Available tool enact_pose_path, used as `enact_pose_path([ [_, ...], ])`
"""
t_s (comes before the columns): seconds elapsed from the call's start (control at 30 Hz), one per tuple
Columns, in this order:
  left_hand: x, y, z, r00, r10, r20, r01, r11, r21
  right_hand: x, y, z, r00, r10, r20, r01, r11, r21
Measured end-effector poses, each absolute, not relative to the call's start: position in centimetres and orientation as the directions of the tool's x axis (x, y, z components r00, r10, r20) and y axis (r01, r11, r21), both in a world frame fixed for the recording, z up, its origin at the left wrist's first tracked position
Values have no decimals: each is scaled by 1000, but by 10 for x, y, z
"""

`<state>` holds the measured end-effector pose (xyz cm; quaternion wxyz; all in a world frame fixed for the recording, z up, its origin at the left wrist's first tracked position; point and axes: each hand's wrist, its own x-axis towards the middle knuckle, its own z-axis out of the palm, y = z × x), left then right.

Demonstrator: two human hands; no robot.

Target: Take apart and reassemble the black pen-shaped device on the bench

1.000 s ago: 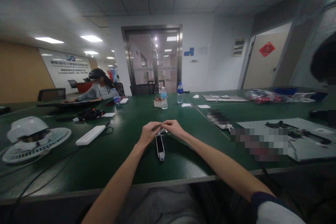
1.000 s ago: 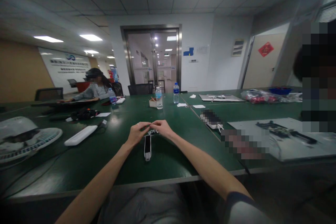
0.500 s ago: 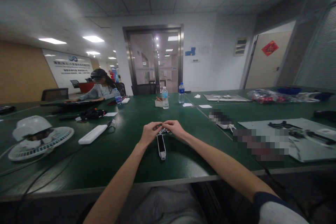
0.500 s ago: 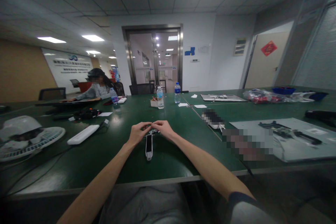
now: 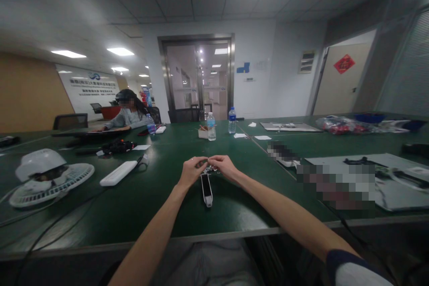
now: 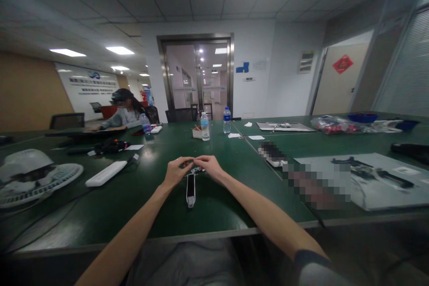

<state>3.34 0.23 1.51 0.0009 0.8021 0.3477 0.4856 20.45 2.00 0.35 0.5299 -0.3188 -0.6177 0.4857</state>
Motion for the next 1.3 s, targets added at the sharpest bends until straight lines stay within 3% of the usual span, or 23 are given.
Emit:
enact_pose_path([
  [0.63, 34, -2, 19, 295, 546, 784, 535, -775, 337, 208, 13, 13, -259, 892, 370, -46, 371, -928],
  [1.3, 34, -2, 17, 277, 534, 799, 527, -779, 339, 205, 19, 6, -260, 905, 336, -124, 314, -941],
])
